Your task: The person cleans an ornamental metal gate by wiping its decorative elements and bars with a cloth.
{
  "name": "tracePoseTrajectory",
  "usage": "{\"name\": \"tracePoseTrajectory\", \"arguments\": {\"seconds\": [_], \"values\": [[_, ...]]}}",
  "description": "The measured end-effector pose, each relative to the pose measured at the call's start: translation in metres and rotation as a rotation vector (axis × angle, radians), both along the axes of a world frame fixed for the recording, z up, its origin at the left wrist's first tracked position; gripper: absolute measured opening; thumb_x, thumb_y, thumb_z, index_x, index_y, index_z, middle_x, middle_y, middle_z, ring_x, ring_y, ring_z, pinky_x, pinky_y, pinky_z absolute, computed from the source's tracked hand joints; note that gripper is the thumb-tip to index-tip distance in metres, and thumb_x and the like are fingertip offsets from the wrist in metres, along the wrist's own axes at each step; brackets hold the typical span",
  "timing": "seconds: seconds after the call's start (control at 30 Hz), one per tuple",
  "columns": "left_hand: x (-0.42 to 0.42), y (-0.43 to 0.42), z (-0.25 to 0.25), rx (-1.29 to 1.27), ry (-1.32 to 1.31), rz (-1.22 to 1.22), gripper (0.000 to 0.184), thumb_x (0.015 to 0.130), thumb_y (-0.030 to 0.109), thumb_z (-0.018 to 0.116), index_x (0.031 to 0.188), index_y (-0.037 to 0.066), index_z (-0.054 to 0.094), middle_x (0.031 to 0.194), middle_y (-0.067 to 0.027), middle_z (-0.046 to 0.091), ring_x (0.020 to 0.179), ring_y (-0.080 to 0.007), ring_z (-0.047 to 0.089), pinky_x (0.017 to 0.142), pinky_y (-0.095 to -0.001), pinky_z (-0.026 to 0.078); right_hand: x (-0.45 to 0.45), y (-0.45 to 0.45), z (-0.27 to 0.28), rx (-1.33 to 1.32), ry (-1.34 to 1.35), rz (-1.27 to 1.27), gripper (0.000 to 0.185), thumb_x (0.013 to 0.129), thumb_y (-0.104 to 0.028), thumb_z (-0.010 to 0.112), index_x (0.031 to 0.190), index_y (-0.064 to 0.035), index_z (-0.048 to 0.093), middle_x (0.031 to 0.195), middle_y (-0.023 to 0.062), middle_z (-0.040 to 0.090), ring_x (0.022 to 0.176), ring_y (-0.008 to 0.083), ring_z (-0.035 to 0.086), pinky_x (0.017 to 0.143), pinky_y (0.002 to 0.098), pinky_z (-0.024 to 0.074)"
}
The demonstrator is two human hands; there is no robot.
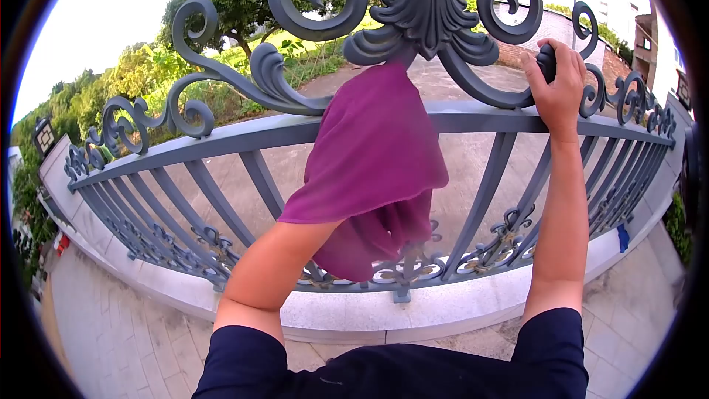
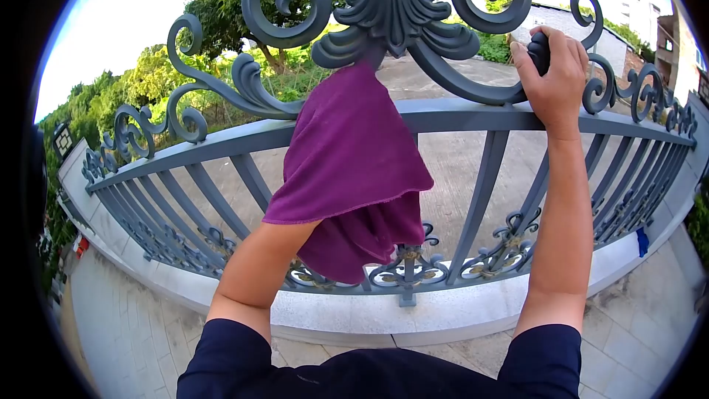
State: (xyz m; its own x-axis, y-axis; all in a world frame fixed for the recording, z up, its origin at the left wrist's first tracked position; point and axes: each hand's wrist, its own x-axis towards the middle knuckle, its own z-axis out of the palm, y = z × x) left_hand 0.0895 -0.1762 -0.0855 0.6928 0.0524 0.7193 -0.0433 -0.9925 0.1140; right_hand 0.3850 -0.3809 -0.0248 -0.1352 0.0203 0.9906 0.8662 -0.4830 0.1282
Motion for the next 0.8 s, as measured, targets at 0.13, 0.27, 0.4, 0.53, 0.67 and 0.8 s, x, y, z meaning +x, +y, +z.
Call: {"name": "tracePoseTrajectory", "arguments": {"seconds": [0.13, 0.27, 0.4, 0.53, 0.67, 0.8], "values": [[-0.031, 0.025, 0.006, 0.254, -0.124, 0.228, 0.06, 0.088, 0.022, 0.083, 0.141, 0.006, 0.059, 0.134, -0.0155, 0.062, 0.125, -0.0315, 0.06, 0.108, -0.0431, 0.047, 0.001, 0.001, -0.001, 0.005, 0.028, -0.006, 0.034, 0.093, -0.038, 0.079, 0.113, -0.011, 0.072, 0.094, 0.0099, 0.068, 0.092, 0.0278, 0.065, 0.093, 0.0411, 0.049], [-0.029, 0.024, 0.033, -0.061, -0.221, 0.335, 0.061, 0.088, 0.018, 0.083, 0.144, 0.006, 0.06, 0.133, -0.0152, 0.065, 0.124, -0.0335, 0.062, 0.108, -0.0424, 0.049, 0.005, 0.0, -0.002, 0.013, -0.018, -0.01, 0.035, 0.094, -0.039, 0.078, 0.116, -0.0125, 0.072, 0.095, 0.009, 0.068, 0.092, 0.027, 0.065, 0.092, 0.0403, 0.0495], [-0.013, 0.006, 0.065, -0.045, -0.201, 0.417, 0.052, 0.088, 0.014, 0.081, 0.137, 0.004, 0.066, 0.123, -0.0148, 0.071, 0.117, -0.0332, 0.068, 0.101, -0.0408, 0.053, 0.005, 0.001, -0.002, 0.012, -0.018, -0.003, 0.036, 0.094, -0.039, 0.079, 0.117, -0.013, 0.071, 0.095, 0.0085, 0.067, 0.093, 0.0269, 0.064, 0.092, 0.0404, 0.0496], [0.002, 0.025, 0.043, 0.196, -0.308, 0.293, 0.05, 0.089, 0.016, 0.081, 0.135, 0.004, 0.067, 0.121, -0.0158, 0.072, 0.116, -0.0307, 0.07, 0.1, -0.0403, 0.053, 0.007, 0.003, -0.003, 0.031, -0.02, 0.009, 0.036, 0.095, -0.04, 0.079, 0.118, -0.0133, 0.072, 0.095, 0.0084, 0.067, 0.092, 0.0269, 0.064, 0.092, 0.0403, 0.0499], [0.003, 0.026, 0.041, 0.07, -0.363, 0.193, 0.049, 0.089, 0.016, 0.081, 0.134, 0.004, 0.068, 0.123, -0.0159, 0.072, 0.116, -0.0305, 0.07, 0.1, -0.0402, 0.053, 0.009, 0.003, -0.004, 0.022, 0.0, -0.004, 0.037, 0.095, -0.041, 0.079, 0.119, -0.0134, 0.072, 0.097, 0.0087, 0.069, 0.094, 0.0265, 0.065, 0.091, 0.0398, 0.0505], [-0.002, 0.029, 0.047, -0.042, -0.418, 0.147, 0.048, 0.089, 0.016, 0.081, 0.133, 0.004, 0.068, 0.125, -0.016, 0.072, 0.117, -0.0303, 0.07, 0.1, -0.0401, 0.053, 0.011, 0.001, -0.005, 0.016, -0.017, 0.001, 0.039, 0.095, -0.043, 0.079, 0.12, -0.0134, 0.072, 0.1, 0.0091, 0.07, 0.095, 0.0266, 0.066, 0.09, 0.0393, 0.0512]]}}
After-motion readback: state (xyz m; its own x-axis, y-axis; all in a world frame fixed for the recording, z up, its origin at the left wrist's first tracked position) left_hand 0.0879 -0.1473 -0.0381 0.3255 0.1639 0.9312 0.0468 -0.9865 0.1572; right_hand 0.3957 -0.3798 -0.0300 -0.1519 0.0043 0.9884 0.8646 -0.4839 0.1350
